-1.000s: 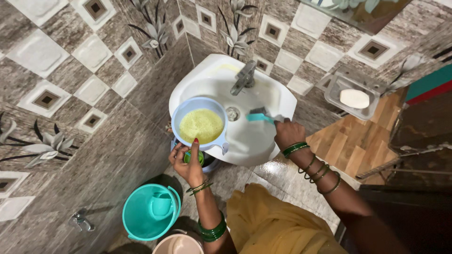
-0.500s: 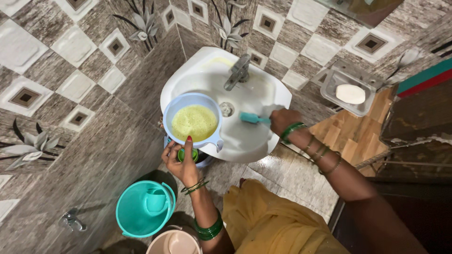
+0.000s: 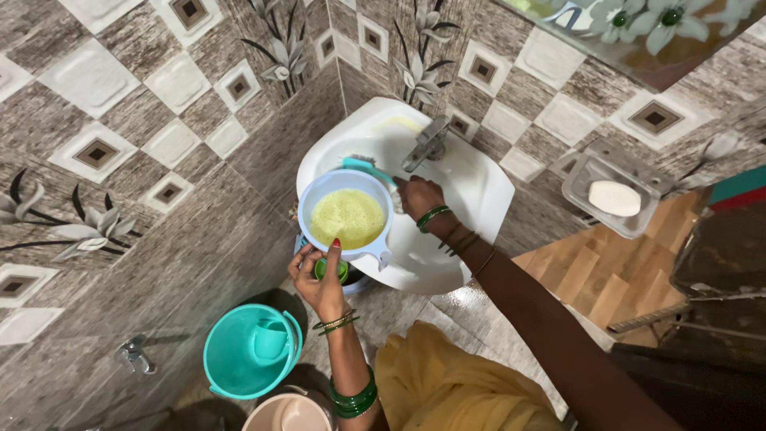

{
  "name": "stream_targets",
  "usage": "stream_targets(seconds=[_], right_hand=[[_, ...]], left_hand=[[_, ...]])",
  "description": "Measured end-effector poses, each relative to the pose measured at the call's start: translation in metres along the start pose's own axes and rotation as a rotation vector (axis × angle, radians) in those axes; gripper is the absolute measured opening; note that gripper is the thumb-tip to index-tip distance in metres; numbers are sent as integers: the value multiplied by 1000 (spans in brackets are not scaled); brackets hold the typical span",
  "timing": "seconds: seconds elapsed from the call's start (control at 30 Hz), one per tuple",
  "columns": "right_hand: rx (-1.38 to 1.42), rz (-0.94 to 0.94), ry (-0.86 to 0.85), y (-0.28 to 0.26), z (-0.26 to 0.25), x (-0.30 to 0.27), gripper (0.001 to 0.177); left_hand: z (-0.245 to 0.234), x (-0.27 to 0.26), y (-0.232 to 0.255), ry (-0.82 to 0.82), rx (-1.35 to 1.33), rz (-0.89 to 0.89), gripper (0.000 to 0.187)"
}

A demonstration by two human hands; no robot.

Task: The person scrubs a white bathroom sink using a blue brush and a yellow soapy liquid held in a blue bowl. They repeatedly scrub the sink basin and faucet area, occasionally dipping the brush into the soapy liquid.

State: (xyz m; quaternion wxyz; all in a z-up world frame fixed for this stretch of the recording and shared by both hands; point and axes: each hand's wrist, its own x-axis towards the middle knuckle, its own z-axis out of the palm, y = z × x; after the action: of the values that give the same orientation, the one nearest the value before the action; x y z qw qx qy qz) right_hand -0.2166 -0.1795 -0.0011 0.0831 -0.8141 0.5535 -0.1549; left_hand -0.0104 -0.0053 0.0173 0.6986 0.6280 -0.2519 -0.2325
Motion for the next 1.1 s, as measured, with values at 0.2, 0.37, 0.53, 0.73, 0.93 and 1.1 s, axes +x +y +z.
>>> stream_targets(seconds=[0.2,0.37,0.53,0.73,0.93,1.1], right_hand=[[-284,33,-70,31,-4,-21,24],[-427,119,-405,45,-57,-55,19],[-377,123,-634,21,-123,-98,23],[-15,230,-766,4,-141,-126,33],[-94,149,-765,38,-142,-112,32],[-354,176,-739,29,-170,-84,27]], left_hand=[[2,2,-4,-19,41,35,22],[5,3,-9,10,-5,20,24],[4,4,-12,23,-8,29,23],[4,2,-10,34,-8,-3,21],[4,4,-5,-3,4,8,20],[4,4,-9,1,6,52,22]])
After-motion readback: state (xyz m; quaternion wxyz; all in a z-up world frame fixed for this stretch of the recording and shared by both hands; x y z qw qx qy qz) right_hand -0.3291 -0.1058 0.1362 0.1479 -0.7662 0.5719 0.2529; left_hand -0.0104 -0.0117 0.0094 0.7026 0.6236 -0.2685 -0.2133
